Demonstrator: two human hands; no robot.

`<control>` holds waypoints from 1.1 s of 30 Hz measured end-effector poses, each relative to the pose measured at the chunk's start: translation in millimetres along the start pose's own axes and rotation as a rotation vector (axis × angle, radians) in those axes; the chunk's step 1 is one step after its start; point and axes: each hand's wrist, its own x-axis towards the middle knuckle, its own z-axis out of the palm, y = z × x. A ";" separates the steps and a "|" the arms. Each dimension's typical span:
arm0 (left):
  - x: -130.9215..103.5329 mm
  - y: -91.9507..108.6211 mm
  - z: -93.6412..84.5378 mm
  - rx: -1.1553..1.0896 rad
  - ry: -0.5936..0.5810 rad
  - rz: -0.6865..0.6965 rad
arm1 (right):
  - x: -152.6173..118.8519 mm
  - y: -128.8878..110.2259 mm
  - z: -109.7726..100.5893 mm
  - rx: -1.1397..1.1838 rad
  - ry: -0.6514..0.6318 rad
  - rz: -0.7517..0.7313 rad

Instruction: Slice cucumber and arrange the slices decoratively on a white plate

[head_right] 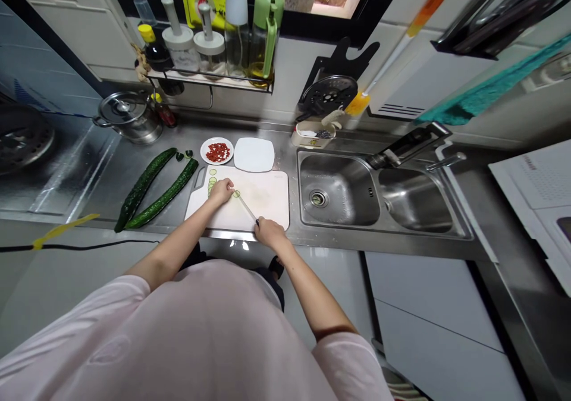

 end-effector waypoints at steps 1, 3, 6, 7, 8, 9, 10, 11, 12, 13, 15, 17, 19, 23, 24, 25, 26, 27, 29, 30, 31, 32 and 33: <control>-0.2 0.2 -0.3 -0.002 -0.002 -0.001 | 0.2 -0.1 0.0 -0.003 -0.001 0.001; -0.4 0.4 -0.7 -0.005 -0.004 -0.001 | -0.1 0.1 0.5 -0.008 -0.004 0.001; -0.4 0.4 -0.4 -0.008 -0.001 -0.002 | -2.3 1.2 2.9 -0.013 -0.007 -0.002; -0.3 0.4 -0.2 -0.009 -0.001 -0.003 | -3.3 1.8 3.8 -0.012 -0.004 -0.003; -0.2 0.5 -0.1 -0.010 -0.001 -0.006 | -4.5 2.5 4.8 -0.011 -0.002 -0.002; -0.1 0.6 -0.1 -0.012 -0.002 -0.007 | -5.8 3.3 5.7 -0.008 0.000 -0.001; 0.1 0.7 -0.2 -0.015 -0.003 -0.008 | -7.3 4.1 6.4 -0.004 0.001 0.000; 0.2 0.9 -0.3 -0.017 -0.003 -0.009 | -8.8 4.9 7.0 0.001 0.002 -0.001; 0.3 1.1 -0.5 -0.018 -0.004 -0.009 | -10.3 5.7 7.5 0.006 0.003 -0.003; 0.3 1.4 -0.7 -0.017 -0.004 -0.008 | -11.8 6.4 8.0 0.012 0.002 -0.004; -0.4 1.9 -0.6 -0.011 -0.001 0.003 | -14.5 7.6 9.1 0.021 0.004 -0.001; -3.0 2.1 0.3 0.001 0.012 0.023 | -16.7 9.0 10.9 0.025 0.008 0.007; -8.4 2.0 2.0 0.013 0.041 0.056 | -18.6 11.2 13.7 0.034 0.019 0.012; -25.6 1.0 5.8 0.037 0.089 0.159 | -20.8 18.5 19.7 0.092 0.094 0.029; -29.9 1.0 6.6 0.044 0.091 0.186 | -20.6 20.3 20.6 0.110 0.115 0.043; -33.6 1.2 7.1 0.051 0.091 0.210 | -19.8 21.7 21.1 0.126 0.131 0.059; -36.5 1.8 7.5 0.057 0.092 0.230 | -18.5 22.7 21.1 0.138 0.142 0.077; -38.4 2.6 7.7 0.062 0.093 0.242 | -16.8 23.1 20.8 0.146 0.149 0.093; -39.2 4.9 7.6 0.064 0.095 0.241 | -12.3 22.8 19.5 0.150 0.160 0.117; -38.3 6.3 7.4 0.061 0.097 0.232 | -9.9 22.2 18.8 0.149 0.164 0.122; -36.9 7.7 7.2 0.055 0.100 0.220 | -7.5 21.6 18.2 0.148 0.167 0.125; -35.2 8.9 7.1 0.046 0.103 0.206 | -5.2 21.1 17.6 0.147 0.170 0.125; -33.5 10.0 7.0 0.034 0.103 0.190 | -3.0 20.7 17.2 0.147 0.172 0.125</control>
